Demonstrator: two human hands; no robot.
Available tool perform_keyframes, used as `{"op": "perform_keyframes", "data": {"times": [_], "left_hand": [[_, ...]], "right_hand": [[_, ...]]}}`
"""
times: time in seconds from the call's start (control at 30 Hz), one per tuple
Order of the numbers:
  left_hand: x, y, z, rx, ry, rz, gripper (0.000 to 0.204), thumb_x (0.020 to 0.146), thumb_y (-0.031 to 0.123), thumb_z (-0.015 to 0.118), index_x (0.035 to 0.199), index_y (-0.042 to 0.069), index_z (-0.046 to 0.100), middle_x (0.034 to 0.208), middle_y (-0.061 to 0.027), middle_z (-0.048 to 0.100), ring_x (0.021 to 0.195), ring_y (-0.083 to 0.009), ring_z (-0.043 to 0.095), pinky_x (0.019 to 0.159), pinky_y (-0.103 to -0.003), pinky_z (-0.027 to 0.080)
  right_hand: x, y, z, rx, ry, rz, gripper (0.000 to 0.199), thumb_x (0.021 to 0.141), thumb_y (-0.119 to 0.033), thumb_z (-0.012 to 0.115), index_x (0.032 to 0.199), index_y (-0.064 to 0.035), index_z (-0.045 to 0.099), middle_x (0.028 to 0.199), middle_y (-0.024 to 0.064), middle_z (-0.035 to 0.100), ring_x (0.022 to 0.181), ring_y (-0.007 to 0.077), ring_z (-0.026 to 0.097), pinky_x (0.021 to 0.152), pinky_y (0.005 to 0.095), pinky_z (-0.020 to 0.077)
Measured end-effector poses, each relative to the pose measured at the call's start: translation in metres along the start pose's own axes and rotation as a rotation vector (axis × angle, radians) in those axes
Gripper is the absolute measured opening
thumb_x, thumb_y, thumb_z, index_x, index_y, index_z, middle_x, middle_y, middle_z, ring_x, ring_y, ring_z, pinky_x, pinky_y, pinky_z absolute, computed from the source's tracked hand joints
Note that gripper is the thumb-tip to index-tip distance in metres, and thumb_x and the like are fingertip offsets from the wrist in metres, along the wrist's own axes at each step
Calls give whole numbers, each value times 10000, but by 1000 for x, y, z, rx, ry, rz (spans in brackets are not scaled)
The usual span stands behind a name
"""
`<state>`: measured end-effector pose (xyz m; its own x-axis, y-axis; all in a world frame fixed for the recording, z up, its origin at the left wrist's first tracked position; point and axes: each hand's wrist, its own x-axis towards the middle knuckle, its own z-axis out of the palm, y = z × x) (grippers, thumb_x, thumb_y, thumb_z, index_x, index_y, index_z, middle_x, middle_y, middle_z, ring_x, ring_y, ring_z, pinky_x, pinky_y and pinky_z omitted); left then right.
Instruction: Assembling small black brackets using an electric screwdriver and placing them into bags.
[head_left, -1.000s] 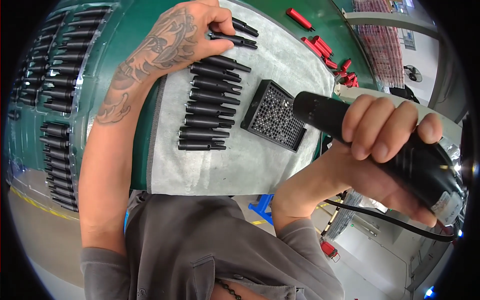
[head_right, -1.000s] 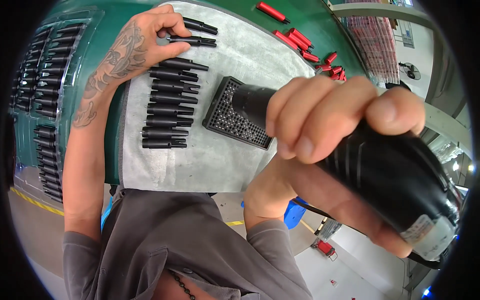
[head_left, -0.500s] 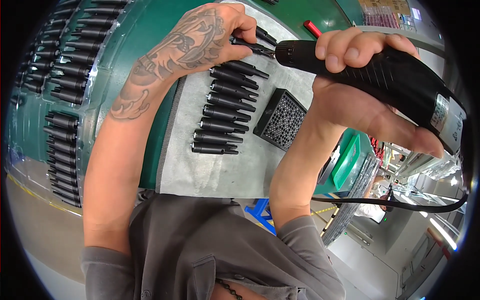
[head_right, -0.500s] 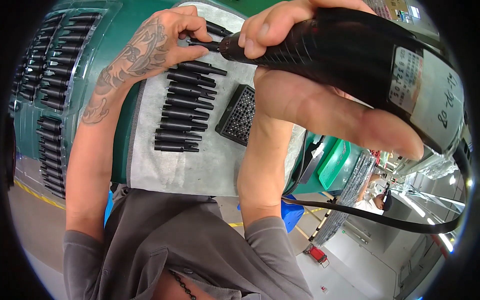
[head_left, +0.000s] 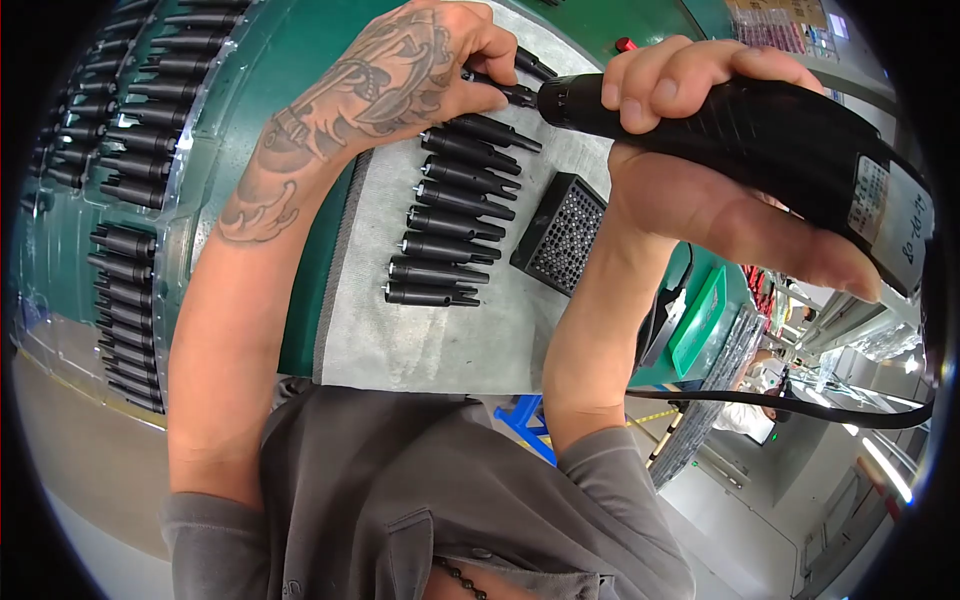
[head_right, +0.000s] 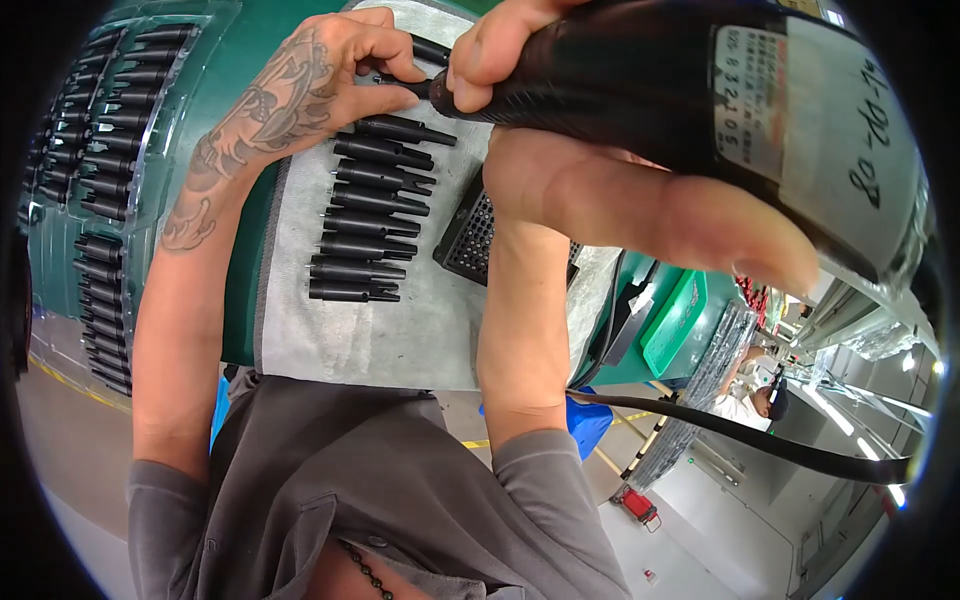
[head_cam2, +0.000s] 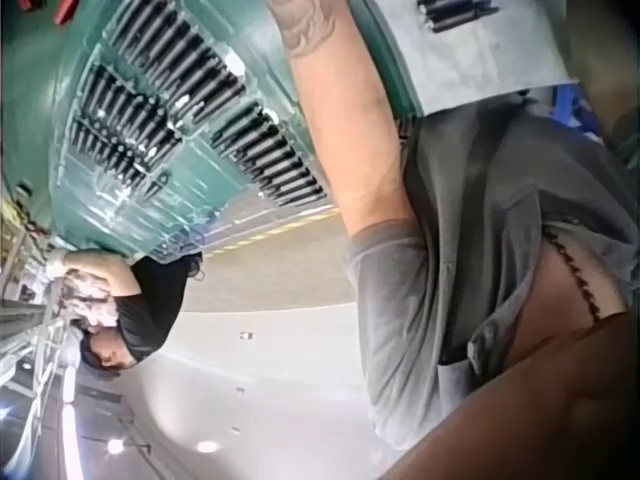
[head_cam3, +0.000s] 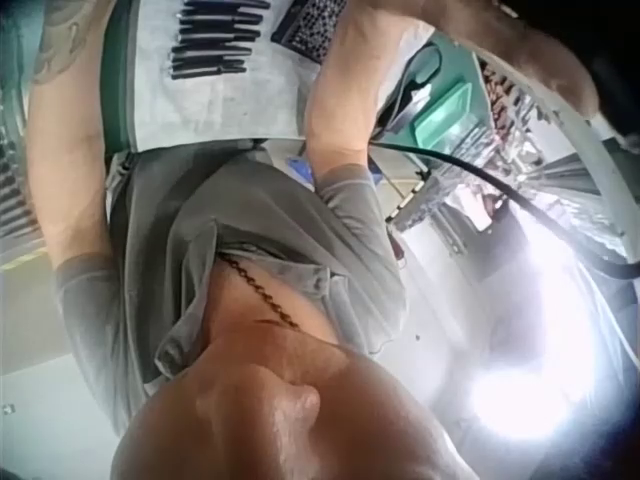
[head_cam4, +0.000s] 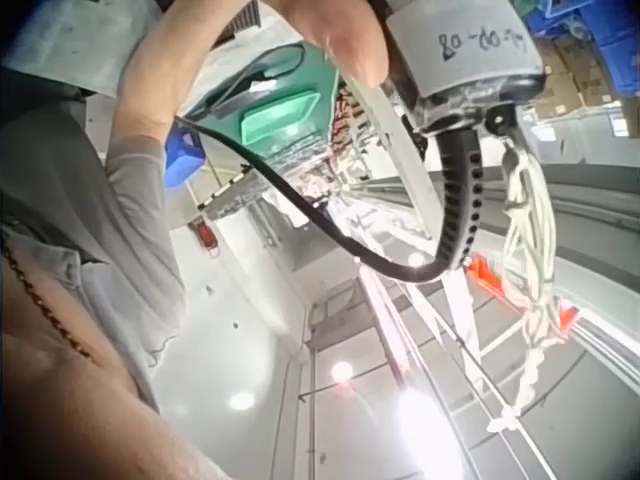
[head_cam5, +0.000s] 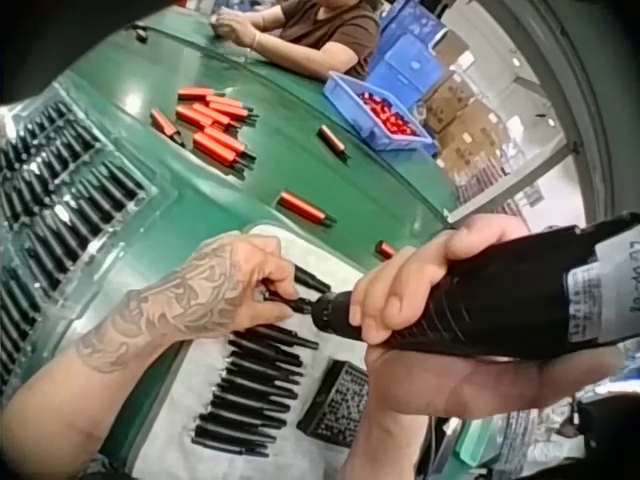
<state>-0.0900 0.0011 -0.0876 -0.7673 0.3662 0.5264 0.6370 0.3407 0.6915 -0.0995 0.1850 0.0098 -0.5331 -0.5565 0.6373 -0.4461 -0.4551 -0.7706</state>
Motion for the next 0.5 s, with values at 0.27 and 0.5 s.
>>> {"op": "perform_keyframes", "data": {"times": [0.27,0.5], "left_hand": [[-8,39,-4,-153,80,-166,131,754,22,769,846,47,679,778,23,541,667,-112,469,633,-250,407],[-5,25,-9,-94,122,-100,108,783,35,762,867,36,693,798,23,557,666,-99,462,634,-233,406]], "right_hand": [[-14,-25,15,-55,170,-97,1204,624,-1040,282,1241,-50,580,763,83,606,529,177,529,489,338,430],[-48,-81,20,-56,326,-11,1132,690,-1002,288,1219,-43,575,691,50,564,495,143,506,445,306,414]]}}
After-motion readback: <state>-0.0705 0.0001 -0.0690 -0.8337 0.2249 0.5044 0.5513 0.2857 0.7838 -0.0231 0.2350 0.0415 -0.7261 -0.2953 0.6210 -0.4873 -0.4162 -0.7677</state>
